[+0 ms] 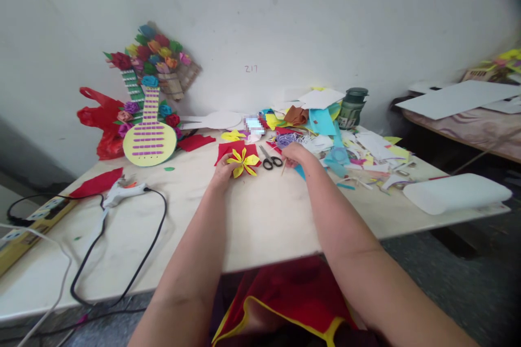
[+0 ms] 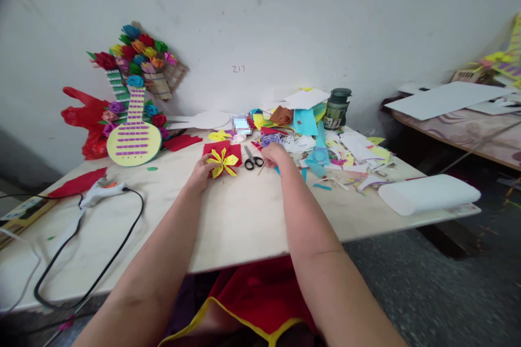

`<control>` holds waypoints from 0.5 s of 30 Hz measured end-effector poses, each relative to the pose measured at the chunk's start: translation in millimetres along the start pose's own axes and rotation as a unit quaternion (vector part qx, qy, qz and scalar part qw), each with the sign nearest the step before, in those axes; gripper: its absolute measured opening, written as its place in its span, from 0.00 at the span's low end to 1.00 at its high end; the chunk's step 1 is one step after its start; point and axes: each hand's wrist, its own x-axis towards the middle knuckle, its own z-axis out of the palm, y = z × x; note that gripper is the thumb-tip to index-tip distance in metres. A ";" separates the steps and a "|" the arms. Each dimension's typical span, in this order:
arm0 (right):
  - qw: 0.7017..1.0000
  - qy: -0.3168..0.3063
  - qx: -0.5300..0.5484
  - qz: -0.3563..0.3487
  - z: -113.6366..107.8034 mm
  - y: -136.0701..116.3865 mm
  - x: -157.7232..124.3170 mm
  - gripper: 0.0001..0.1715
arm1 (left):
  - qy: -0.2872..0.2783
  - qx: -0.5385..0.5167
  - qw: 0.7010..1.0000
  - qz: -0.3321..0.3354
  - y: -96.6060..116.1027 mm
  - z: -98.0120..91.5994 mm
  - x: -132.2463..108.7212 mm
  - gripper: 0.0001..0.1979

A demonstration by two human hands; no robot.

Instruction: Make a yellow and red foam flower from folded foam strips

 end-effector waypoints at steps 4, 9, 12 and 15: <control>0.997 -0.022 0.071 -0.033 -4.0 -8.3 -16.2 0.05 | -0.007 -0.007 1.000 0.008 -4.3 -1.6 2.9 0.27; 0.986 0.058 0.044 -0.148 -1.1 -11.0 -24.7 0.06 | 0.006 -0.017 1.000 -0.001 -0.9 -0.4 0.7 0.28; 0.954 0.184 -0.008 -0.238 3.0 -13.1 -20.0 0.10 | 0.001 -0.029 1.000 -0.004 1.8 0.8 -1.1 0.27; 0.915 0.255 0.024 -0.312 7.6 -14.8 -14.1 0.11 | -0.003 -0.033 0.999 -0.001 1.7 1.3 -0.9 0.26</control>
